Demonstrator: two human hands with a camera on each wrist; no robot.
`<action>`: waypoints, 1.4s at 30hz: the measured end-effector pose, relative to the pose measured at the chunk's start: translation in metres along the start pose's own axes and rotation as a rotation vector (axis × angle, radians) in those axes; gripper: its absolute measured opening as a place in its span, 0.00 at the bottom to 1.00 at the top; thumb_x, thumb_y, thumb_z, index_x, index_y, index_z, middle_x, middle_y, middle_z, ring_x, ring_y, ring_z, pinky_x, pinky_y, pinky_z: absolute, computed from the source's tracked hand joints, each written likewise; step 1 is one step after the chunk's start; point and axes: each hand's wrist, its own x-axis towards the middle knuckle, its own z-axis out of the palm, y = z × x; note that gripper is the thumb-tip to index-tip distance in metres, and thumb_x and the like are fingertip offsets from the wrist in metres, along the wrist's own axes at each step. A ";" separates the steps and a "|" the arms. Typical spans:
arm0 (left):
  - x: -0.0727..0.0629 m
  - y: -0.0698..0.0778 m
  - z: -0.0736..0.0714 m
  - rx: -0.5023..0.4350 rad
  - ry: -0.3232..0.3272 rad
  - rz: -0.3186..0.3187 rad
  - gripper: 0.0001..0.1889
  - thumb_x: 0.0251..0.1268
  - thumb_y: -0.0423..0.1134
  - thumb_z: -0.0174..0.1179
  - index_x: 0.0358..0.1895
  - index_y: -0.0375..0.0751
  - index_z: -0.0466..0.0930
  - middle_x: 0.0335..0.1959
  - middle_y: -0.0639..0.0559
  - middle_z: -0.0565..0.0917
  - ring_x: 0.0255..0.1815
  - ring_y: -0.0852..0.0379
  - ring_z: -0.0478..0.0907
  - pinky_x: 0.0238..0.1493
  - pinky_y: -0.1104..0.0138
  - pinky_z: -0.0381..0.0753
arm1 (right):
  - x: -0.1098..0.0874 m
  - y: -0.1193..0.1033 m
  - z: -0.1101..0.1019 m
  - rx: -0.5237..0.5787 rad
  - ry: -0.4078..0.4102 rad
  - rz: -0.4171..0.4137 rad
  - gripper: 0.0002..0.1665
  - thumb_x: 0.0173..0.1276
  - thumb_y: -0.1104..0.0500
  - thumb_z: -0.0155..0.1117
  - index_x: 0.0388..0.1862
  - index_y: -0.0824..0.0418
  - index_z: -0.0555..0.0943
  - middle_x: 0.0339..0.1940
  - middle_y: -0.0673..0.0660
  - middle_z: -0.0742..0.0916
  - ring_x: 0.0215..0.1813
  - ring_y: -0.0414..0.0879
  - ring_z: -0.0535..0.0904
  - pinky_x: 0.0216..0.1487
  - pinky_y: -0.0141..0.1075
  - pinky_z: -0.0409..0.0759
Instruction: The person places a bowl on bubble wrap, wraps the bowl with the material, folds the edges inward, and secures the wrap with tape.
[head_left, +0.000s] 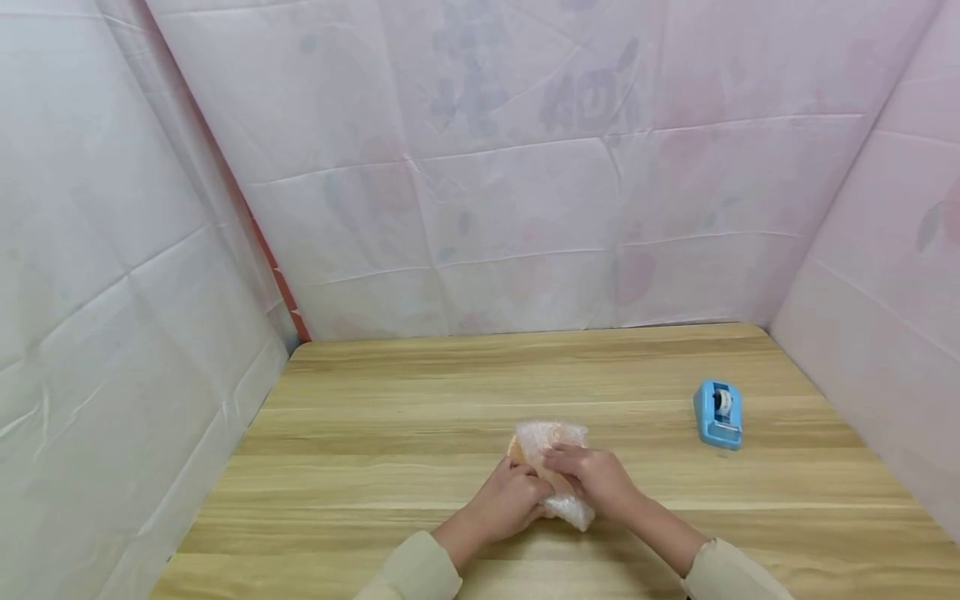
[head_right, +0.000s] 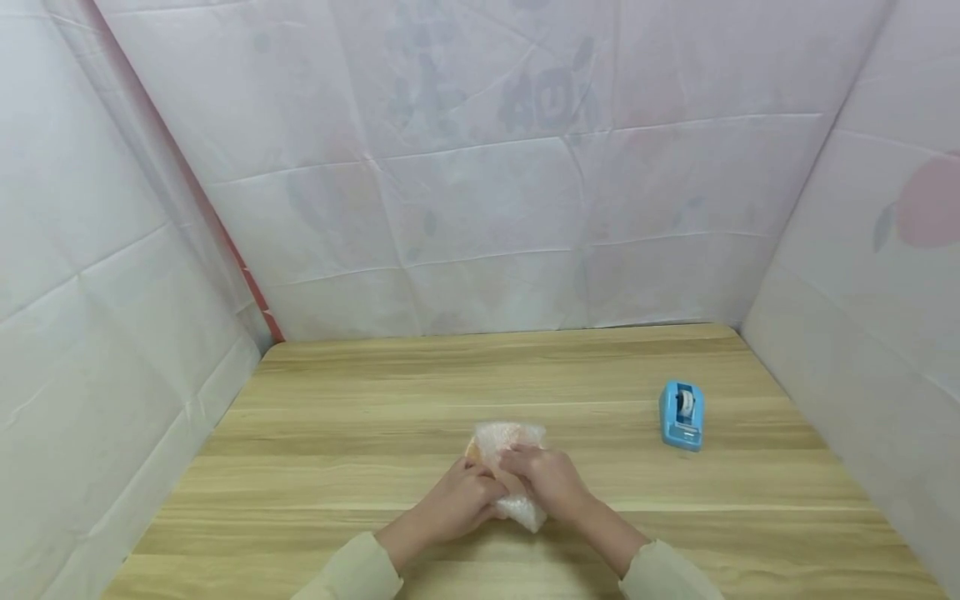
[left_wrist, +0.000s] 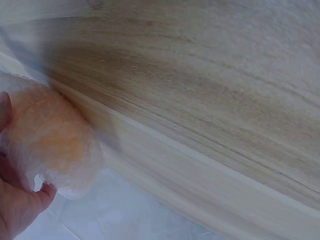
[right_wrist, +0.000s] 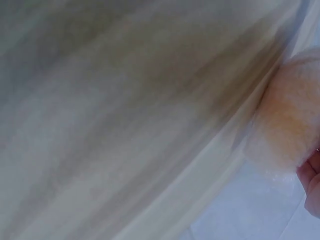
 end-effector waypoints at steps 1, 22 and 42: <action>0.000 0.000 0.000 0.002 0.002 0.002 0.08 0.54 0.54 0.60 0.31 0.58 0.81 0.33 0.70 0.84 0.38 0.69 0.77 0.38 0.75 0.63 | 0.001 0.000 -0.002 -0.014 -0.020 -0.005 0.14 0.46 0.69 0.68 0.34 0.59 0.86 0.38 0.54 0.89 0.40 0.51 0.86 0.37 0.40 0.84; -0.007 -0.006 0.008 -0.010 0.133 0.032 0.14 0.53 0.55 0.60 0.37 0.54 0.84 0.50 0.54 0.78 0.51 0.59 0.75 0.45 0.70 0.75 | 0.021 -0.001 -0.005 -0.323 -0.365 -0.018 0.10 0.54 0.56 0.64 0.37 0.49 0.85 0.34 0.48 0.88 0.25 0.40 0.79 0.19 0.28 0.73; -0.002 -0.010 0.005 0.146 -0.003 0.077 0.16 0.59 0.60 0.54 0.37 0.53 0.79 0.35 0.63 0.83 0.41 0.65 0.77 0.49 0.72 0.72 | 0.024 0.002 -0.006 -0.173 -0.372 -0.028 0.03 0.51 0.57 0.68 0.21 0.48 0.86 0.19 0.41 0.84 0.27 0.38 0.77 0.18 0.25 0.67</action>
